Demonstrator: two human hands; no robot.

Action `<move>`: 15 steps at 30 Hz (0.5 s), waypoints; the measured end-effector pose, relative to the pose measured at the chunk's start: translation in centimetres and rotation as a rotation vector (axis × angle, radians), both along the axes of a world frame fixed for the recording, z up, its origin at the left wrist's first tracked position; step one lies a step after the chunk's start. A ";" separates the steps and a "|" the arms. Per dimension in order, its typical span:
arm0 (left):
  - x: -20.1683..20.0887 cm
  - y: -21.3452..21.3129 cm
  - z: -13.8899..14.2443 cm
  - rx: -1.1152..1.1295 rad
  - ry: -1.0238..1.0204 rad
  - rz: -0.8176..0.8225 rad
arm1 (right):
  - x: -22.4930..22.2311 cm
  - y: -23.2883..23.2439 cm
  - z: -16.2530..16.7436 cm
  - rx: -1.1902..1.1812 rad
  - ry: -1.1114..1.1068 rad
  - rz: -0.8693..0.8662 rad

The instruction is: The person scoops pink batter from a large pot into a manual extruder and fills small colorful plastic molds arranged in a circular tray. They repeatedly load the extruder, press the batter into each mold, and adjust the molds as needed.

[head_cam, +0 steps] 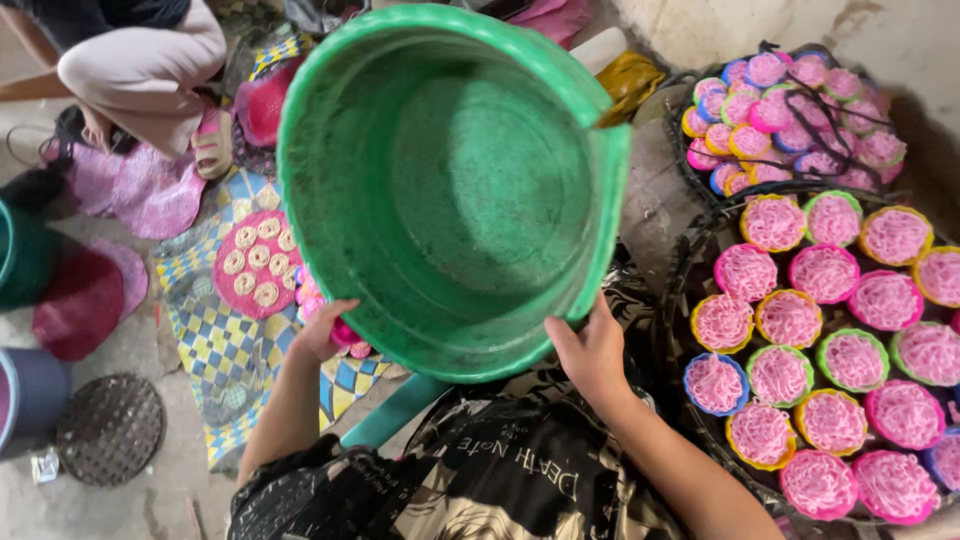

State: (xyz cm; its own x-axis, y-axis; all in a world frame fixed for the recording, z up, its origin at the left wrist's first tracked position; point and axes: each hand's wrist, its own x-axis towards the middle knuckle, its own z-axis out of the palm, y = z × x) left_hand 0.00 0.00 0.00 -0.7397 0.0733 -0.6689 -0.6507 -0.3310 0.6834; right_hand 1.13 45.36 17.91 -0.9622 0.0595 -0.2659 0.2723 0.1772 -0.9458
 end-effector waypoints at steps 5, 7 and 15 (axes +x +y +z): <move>-0.5 3.9 -0.1 0.258 0.086 0.261 | -1.2 -1.4 5.4 -0.326 0.362 0.099; -2.7 5.3 -0.1 0.229 0.034 0.375 | -0.3 -1.4 6.0 -0.371 0.413 0.236; -19.8 11.0 -1.2 0.284 0.165 0.390 | 7.4 9.3 5.4 0.188 0.074 0.647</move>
